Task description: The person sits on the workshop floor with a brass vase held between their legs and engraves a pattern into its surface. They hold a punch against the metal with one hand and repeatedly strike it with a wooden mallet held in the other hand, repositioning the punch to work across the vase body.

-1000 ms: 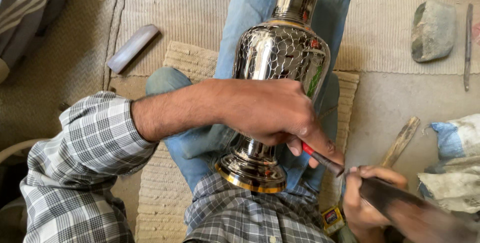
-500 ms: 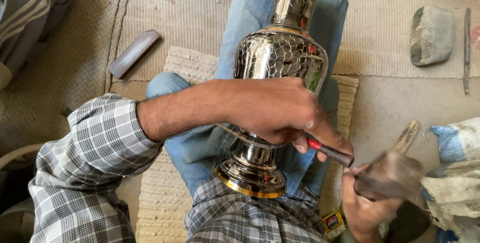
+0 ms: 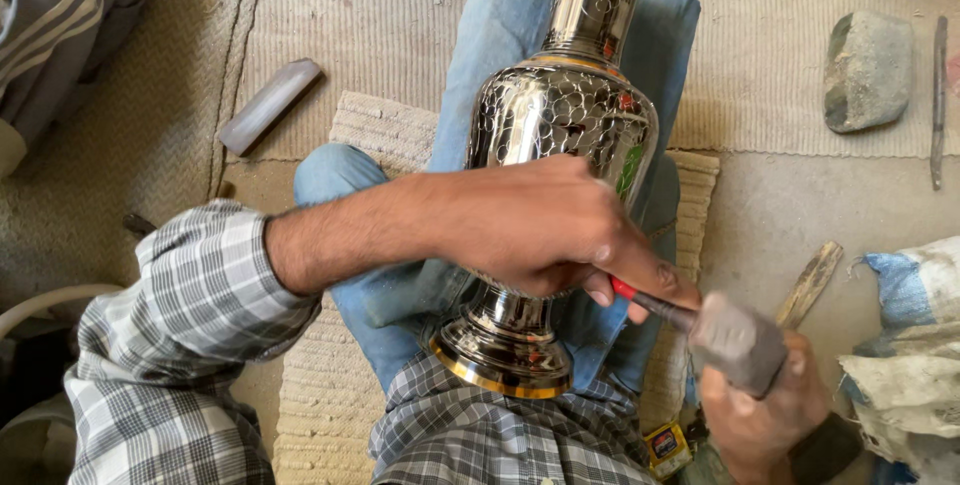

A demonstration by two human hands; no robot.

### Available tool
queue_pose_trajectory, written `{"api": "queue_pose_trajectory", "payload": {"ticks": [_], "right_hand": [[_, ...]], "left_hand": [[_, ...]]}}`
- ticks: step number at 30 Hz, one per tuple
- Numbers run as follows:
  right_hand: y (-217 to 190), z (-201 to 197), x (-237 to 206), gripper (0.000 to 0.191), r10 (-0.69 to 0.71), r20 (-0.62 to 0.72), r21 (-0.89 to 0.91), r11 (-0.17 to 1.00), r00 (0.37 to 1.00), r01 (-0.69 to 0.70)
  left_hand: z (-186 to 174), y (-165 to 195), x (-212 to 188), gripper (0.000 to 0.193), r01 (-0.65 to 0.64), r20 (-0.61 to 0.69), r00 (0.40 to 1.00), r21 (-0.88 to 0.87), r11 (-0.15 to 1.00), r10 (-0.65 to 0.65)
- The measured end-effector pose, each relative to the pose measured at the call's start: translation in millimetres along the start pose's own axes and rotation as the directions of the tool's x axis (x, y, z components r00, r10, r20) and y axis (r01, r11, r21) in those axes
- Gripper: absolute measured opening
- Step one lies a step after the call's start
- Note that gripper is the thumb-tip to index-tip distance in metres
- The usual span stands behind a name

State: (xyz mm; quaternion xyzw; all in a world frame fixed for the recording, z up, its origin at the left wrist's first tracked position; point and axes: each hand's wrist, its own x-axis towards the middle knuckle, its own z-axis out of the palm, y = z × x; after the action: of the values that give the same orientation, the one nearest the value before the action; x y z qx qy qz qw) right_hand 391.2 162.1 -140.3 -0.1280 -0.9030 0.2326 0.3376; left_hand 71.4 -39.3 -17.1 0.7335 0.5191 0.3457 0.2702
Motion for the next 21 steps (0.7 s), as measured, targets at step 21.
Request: {"api": "queue_pose_trajectory", "payload": {"ticks": [21], "right_hand": [[0, -26, 105, 0.092, -0.227, 0.353, -0.143, 0.946, 0.908, 0.292]], "left_hand": [[61, 31, -39, 0.039, 0.134, -0.778, 0.482, -0.390, 0.911, -0.404]]}}
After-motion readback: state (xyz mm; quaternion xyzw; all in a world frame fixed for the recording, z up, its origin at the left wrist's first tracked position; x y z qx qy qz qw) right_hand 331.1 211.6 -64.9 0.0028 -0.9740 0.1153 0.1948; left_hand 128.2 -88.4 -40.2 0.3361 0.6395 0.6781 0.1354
